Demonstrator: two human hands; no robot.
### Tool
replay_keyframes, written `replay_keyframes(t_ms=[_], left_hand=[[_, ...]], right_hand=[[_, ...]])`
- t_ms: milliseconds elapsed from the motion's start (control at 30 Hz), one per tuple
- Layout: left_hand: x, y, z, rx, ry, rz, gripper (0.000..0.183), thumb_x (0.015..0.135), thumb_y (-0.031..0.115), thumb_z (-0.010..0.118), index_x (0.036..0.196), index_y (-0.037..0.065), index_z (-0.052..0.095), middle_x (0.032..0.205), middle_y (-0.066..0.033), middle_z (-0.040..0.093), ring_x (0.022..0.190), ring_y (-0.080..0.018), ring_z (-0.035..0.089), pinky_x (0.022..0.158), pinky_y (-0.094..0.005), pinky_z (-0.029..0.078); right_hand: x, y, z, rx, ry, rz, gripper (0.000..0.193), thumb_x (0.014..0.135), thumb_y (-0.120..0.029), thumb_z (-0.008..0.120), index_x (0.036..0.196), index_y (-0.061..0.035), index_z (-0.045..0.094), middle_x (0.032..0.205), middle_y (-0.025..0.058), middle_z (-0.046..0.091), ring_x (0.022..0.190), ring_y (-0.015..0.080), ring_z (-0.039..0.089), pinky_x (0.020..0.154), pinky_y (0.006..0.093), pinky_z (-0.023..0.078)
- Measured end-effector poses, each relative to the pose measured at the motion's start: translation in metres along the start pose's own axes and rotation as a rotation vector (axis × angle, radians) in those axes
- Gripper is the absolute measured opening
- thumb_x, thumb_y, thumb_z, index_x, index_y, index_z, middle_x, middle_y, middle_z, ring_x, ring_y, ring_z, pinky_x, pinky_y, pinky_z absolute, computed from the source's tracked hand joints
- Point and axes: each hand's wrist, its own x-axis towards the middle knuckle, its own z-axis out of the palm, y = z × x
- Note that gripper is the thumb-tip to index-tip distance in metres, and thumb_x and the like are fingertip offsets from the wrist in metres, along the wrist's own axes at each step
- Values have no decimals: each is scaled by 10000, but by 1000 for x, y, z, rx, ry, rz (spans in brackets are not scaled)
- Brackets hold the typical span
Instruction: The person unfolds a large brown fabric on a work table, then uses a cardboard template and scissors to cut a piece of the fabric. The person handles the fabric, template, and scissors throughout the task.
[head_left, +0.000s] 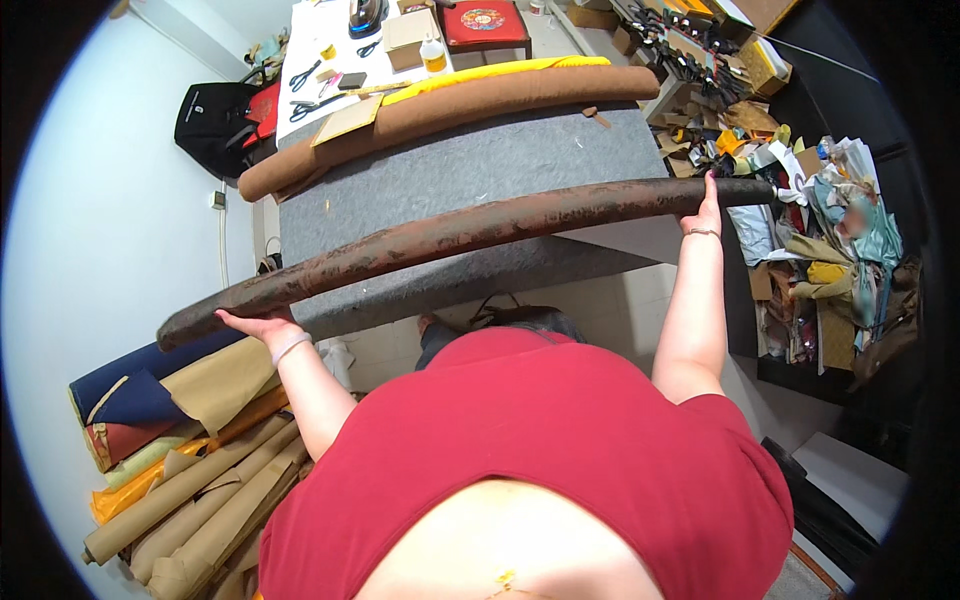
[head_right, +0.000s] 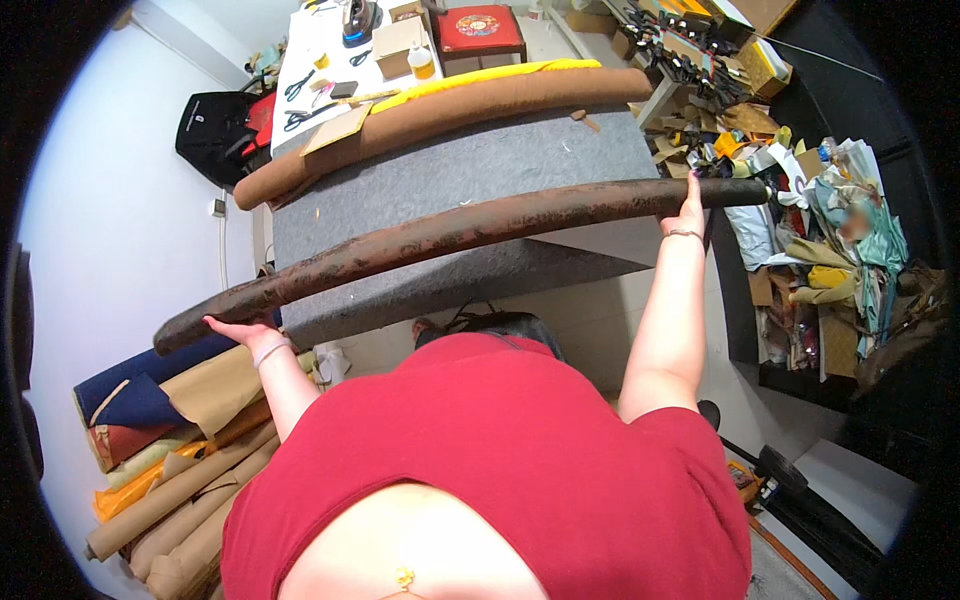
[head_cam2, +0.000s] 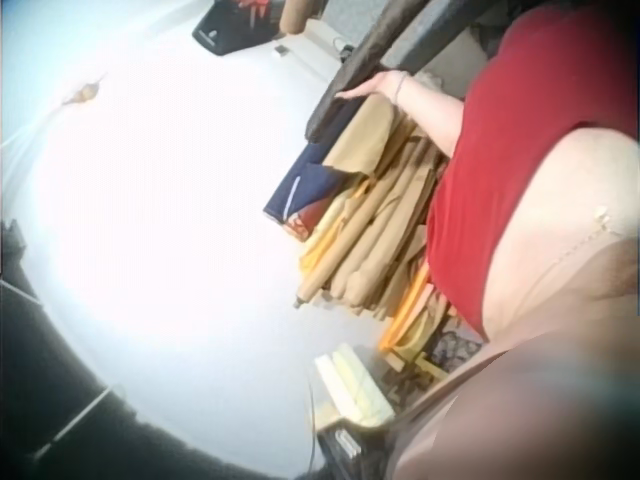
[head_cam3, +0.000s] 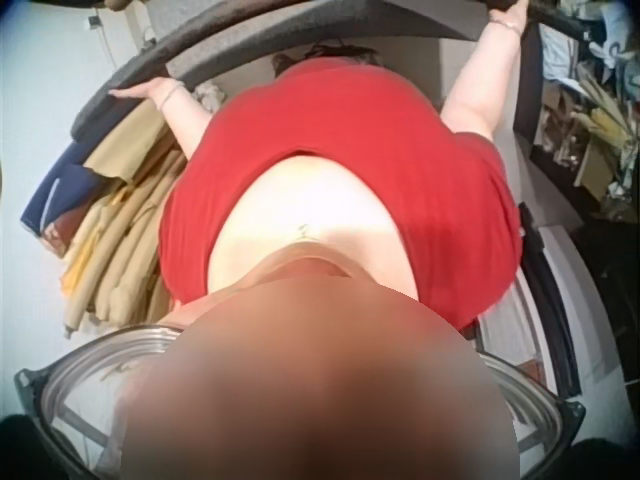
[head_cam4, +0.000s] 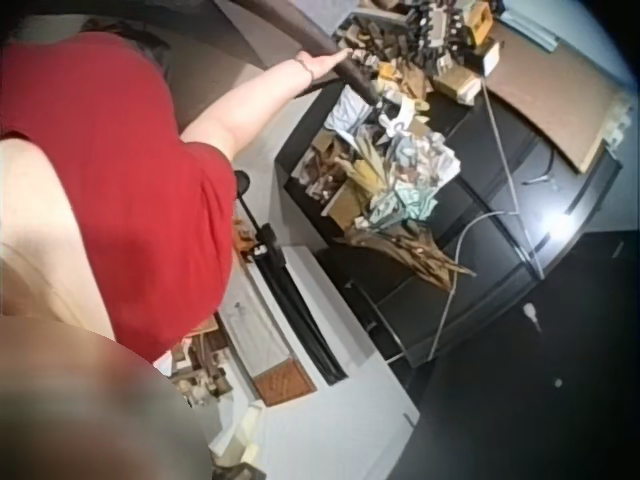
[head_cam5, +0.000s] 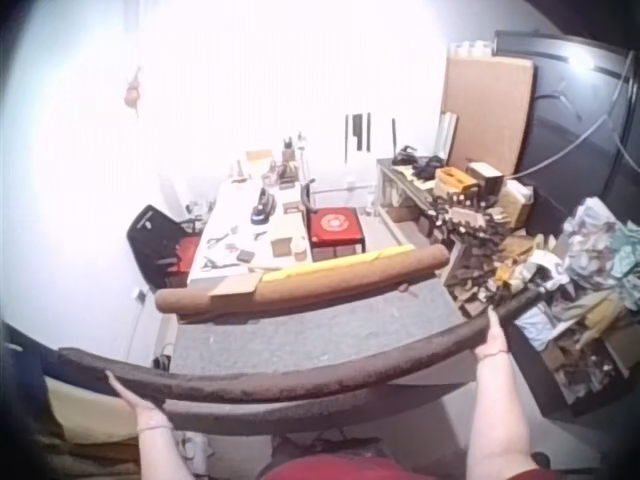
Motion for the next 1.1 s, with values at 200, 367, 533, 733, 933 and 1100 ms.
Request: replay_keyframes(t_ms=[200,367,533,733,933,1100], left_hand=[[17,10,10,59,-50,98,1028,838,813,573,1573,143,315,1561,-155,361,1369,-410,451,1110,-676,404],[91,-13,20,377,13,-4,778,924,624,637,1487,126,438,1496,-155,486,1328,-397,501,1093,-623,437],[149,-28,95,105,52,-315,568,912,513,706,1300,115,589,1319,-148,639,1180,-365,627,1048,-562,505],[155,-10,192,-29,-112,-240,469,874,434,750,1203,123,627,1245,-124,663,1139,-361,639,1006,-562,538],[123,10,227,-96,-162,-138,541,866,447,721,1265,104,595,1292,-136,628,1184,-364,609,1006,-578,534],[93,-10,175,-82,-230,-93,623,894,458,668,1389,94,557,1395,-121,602,1260,-341,589,1090,-534,489]], right_hand=[[26,28,-22,-16,124,213,362,799,-277,887,1078,-124,713,1171,104,726,1098,357,675,997,577,538],[68,4,22,-99,-38,85,295,849,-362,797,1012,-125,733,1112,82,759,1022,321,719,963,502,565],[85,-49,121,78,-226,-169,419,805,-418,840,1081,-122,729,1130,57,751,1028,312,699,958,525,542],[59,-130,189,145,-190,-347,413,859,-481,778,1138,-183,716,1185,49,737,1072,317,692,957,591,535],[23,-154,191,173,-275,-455,623,902,-567,692,1339,-128,631,1302,122,681,1187,369,643,1023,597,515],[13,-118,132,120,-258,-508,638,954,-584,617,1379,-108,607,1415,119,624,1265,357,605,1067,559,492]])
